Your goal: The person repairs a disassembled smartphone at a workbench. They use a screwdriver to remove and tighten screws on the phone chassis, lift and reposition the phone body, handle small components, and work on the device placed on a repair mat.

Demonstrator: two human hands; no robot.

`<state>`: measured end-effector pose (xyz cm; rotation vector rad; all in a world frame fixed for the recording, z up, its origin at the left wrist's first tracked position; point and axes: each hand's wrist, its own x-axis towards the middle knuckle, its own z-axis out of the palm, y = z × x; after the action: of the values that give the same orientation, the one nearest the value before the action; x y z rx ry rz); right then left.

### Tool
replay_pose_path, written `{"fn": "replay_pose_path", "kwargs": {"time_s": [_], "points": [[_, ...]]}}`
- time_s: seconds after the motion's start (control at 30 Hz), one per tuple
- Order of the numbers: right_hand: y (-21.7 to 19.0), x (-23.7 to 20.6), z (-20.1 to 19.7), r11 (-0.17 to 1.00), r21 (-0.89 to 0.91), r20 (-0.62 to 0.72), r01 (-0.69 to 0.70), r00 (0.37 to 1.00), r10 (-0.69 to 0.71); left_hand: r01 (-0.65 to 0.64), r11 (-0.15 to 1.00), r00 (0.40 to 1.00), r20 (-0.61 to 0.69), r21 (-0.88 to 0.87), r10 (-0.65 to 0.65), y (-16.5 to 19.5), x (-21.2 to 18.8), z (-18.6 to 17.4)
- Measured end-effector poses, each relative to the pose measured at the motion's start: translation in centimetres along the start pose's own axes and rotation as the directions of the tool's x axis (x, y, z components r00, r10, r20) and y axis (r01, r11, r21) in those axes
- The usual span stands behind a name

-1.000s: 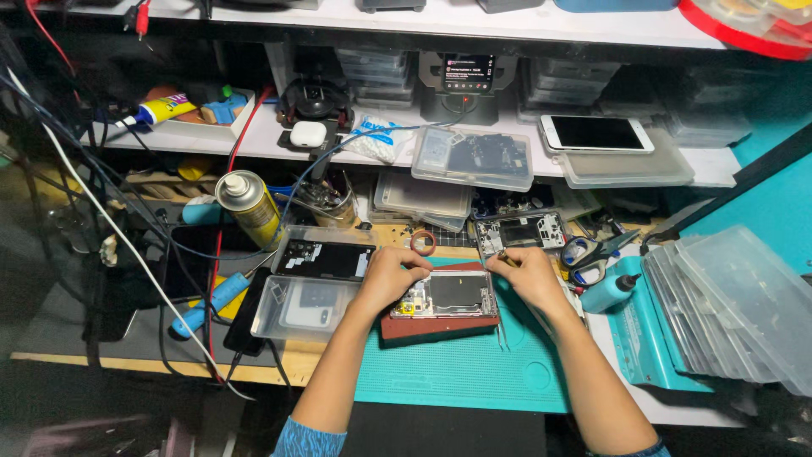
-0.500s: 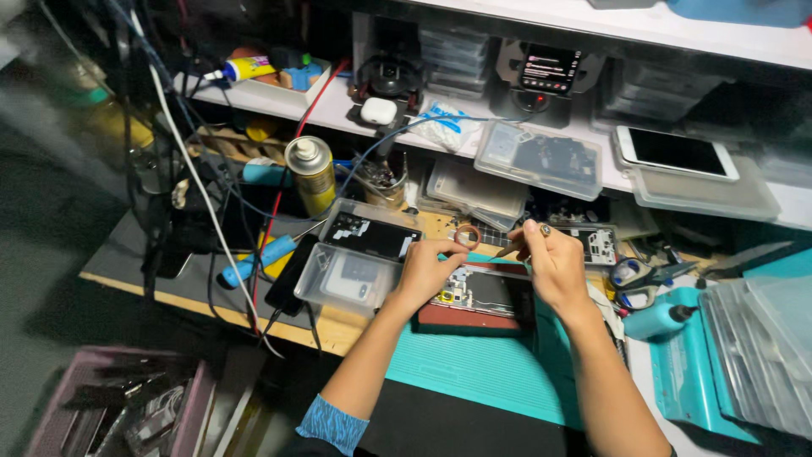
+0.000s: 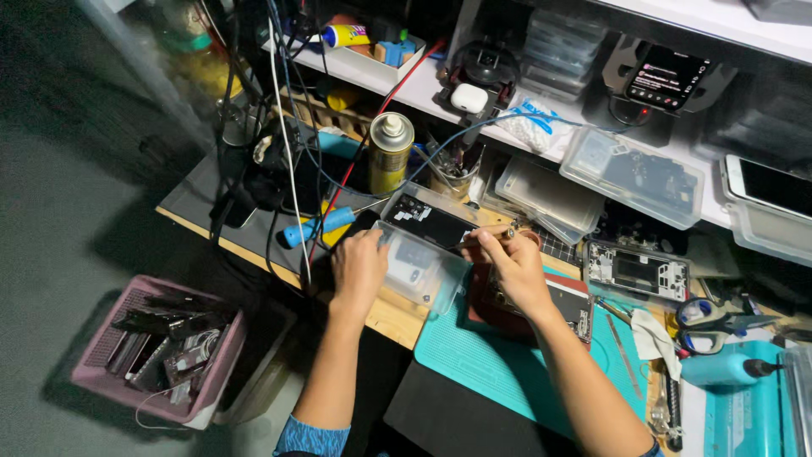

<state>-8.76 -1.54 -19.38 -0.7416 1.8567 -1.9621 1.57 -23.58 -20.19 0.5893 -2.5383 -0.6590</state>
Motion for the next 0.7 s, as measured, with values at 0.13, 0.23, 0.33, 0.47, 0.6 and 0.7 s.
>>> {"fn": "replay_pose_path", "kwargs": {"time_s": [0.13, 0.23, 0.33, 0.47, 0.6, 0.7], "points": [[0.0, 0.7, 0.9, 1.000, 0.005, 0.012, 0.010, 1.000, -0.010, -0.063, 0.989, 0.998, 0.006, 0.135, 0.063, 0.1, 0.1, 0.7], [0.0, 0.5, 0.0, 1.000, -0.008, -0.015, 0.018, 1.000, -0.018, -0.074, 0.992, 0.997, -0.028, 0.099, 0.077, 0.2, 0.4, 1.1], [0.4, 0.3, -1.0, 1.000, 0.017, -0.059, 0.007, 0.998, -0.006, -0.092, 0.994, 0.993, -0.064, 0.057, 0.095, -0.1, 0.6, 1.4], [1.0, -0.2, -1.5, 1.000, 0.009, -0.061, -0.014, 0.998, 0.014, -0.097, 0.991, 0.992, -0.073, 0.087, 0.104, 0.1, 0.5, 2.0], [1.3, -0.8, -2.0, 1.000, -0.003, -0.064, 0.004, 0.998, -0.004, -0.110, 0.991, 0.992, -0.050, 0.075, 0.114, 0.5, 0.2, 2.1], [1.1, -1.4, -2.7, 0.998, -0.056, -0.107, 0.002, 0.994, -0.008, -0.158, 0.987, 0.985, -0.068, 0.042, 0.161, 0.6, 0.1, 1.6]]}}
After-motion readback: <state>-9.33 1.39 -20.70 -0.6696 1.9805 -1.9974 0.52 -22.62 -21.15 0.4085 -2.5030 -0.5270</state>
